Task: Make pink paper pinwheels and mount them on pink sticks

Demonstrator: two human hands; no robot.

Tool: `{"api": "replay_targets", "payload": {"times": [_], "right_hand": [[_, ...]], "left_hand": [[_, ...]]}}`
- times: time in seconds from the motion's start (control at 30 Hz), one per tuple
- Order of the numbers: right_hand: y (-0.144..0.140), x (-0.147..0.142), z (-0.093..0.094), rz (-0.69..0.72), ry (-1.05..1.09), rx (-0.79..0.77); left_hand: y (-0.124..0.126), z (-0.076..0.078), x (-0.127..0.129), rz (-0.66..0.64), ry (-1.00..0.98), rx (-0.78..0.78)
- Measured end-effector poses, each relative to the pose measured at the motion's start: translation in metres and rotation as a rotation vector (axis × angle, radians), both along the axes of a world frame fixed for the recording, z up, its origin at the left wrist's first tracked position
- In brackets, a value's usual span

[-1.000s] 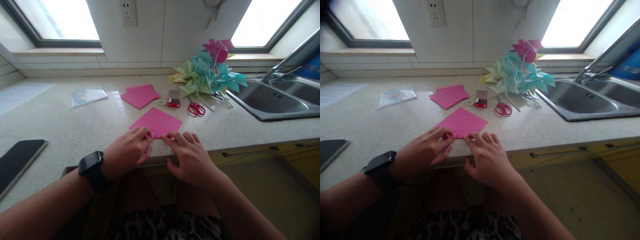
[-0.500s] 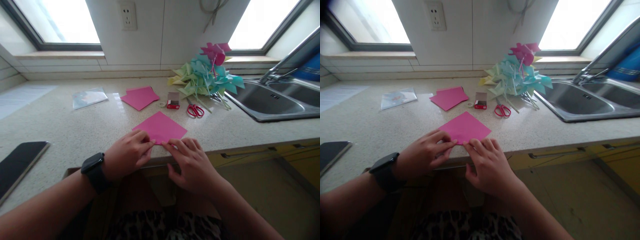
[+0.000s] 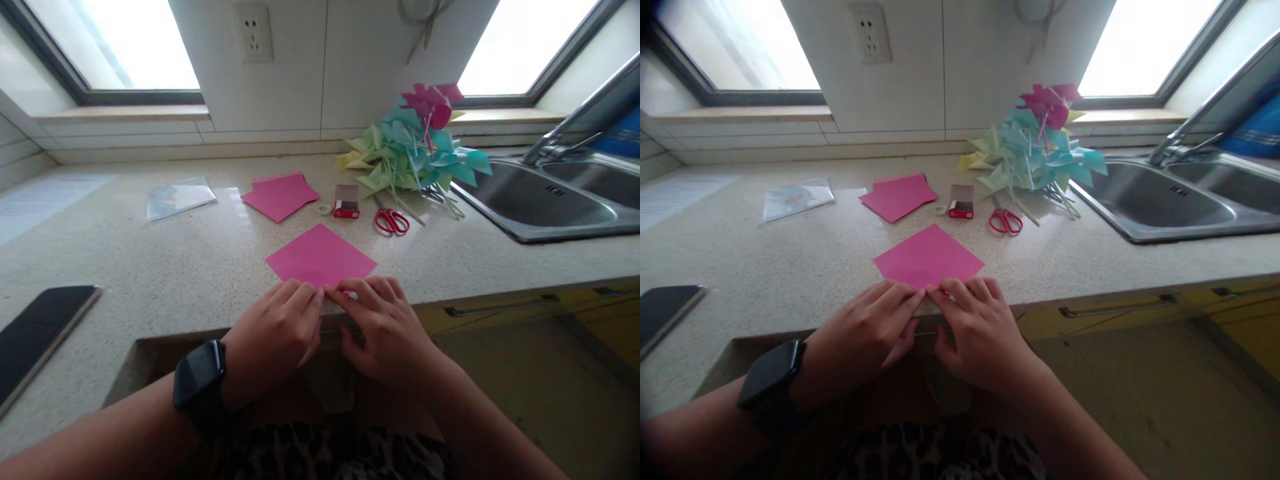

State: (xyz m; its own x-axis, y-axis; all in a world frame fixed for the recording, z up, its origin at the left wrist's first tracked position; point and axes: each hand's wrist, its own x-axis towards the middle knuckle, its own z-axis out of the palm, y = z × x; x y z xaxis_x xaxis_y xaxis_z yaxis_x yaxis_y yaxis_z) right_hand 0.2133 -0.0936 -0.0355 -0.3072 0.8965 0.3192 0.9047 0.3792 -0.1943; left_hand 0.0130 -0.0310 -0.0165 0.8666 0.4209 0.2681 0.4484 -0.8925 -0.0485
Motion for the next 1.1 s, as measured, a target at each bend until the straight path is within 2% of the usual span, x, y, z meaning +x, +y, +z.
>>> {"api": "replay_targets", "payload": {"times": [0.37, 0.57, 0.87, 1.1], "right_hand": [[0.001, 0.009, -0.01, 0.032, 0.117, 0.094], [0.0, 0.008, -0.008, 0.025, 0.109, 0.06], [0.002, 0.006, -0.009, -0.027, 0.091, 0.067], [0.002, 0.005, -0.007, -0.04, 0.083, 0.059]], "left_hand": [[0.001, -0.001, 0.002, 0.025, -0.009, -0.014], [0.0, -0.003, 0.003, 0.035, -0.002, -0.01], [-0.005, -0.01, 0.009, 0.055, 0.043, 0.094], [-0.013, -0.015, 0.015, 0.096, -0.002, 0.135]]}}
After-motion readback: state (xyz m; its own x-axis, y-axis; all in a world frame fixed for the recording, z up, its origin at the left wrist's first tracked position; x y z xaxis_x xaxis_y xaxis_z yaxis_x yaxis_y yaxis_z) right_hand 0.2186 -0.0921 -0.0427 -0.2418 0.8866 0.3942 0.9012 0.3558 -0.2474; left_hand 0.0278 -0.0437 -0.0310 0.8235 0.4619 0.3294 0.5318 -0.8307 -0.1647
